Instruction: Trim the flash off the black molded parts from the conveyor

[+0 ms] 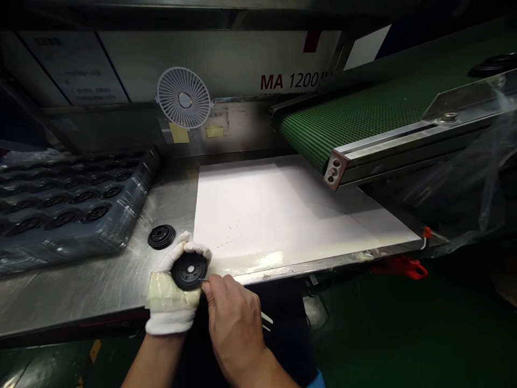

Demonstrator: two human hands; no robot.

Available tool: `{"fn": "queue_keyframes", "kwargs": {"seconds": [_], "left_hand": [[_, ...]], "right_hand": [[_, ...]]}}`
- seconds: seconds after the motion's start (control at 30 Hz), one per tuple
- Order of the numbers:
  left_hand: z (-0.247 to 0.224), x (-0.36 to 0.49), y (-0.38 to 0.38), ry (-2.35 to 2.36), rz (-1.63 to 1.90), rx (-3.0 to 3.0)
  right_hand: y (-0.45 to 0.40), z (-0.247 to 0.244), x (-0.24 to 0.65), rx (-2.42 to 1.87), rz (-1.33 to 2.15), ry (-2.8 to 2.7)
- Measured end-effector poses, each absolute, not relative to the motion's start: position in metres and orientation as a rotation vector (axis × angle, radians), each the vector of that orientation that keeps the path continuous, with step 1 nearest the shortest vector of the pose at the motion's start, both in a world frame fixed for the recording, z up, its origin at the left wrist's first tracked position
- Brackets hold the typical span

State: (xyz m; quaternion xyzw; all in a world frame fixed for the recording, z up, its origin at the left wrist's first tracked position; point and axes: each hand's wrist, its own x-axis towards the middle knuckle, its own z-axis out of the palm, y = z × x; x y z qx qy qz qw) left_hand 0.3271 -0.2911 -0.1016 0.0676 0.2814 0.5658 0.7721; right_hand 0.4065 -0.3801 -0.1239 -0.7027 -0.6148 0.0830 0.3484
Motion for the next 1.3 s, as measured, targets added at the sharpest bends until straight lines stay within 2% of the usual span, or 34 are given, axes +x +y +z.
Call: {"fn": "queue_keyframes", "kwargs": {"seconds": [0.23,0.47,0.9,1.13,1.3], "left_hand": [[-0.102,0.329,-0.294,0.555,1.295,0.152],[-0.094,0.315,-0.292,0.566,0.959,0.237],[-0.104,0.327,-0.286,0.542,1.168,0.131],[-0.099,0.323,-0.283,0.567,1.179,0.040],[-0.099,0.323,-0.285,0.633,1.184,0.121]], "right_hand": [[-0.382,-0.123,0.399,-1.773,0.248,-1.608],[-0.380,-0.123,0.410,-1.754,0.269,-1.581],[-0.379,-0.123,0.398,-1.770,0.272,-1.632],[-0.388,-0.115,0.406,-1.590,0.712,-1.381],[-0.395,-0.110,0.422,-1.568,0.831,-1.169]]}}
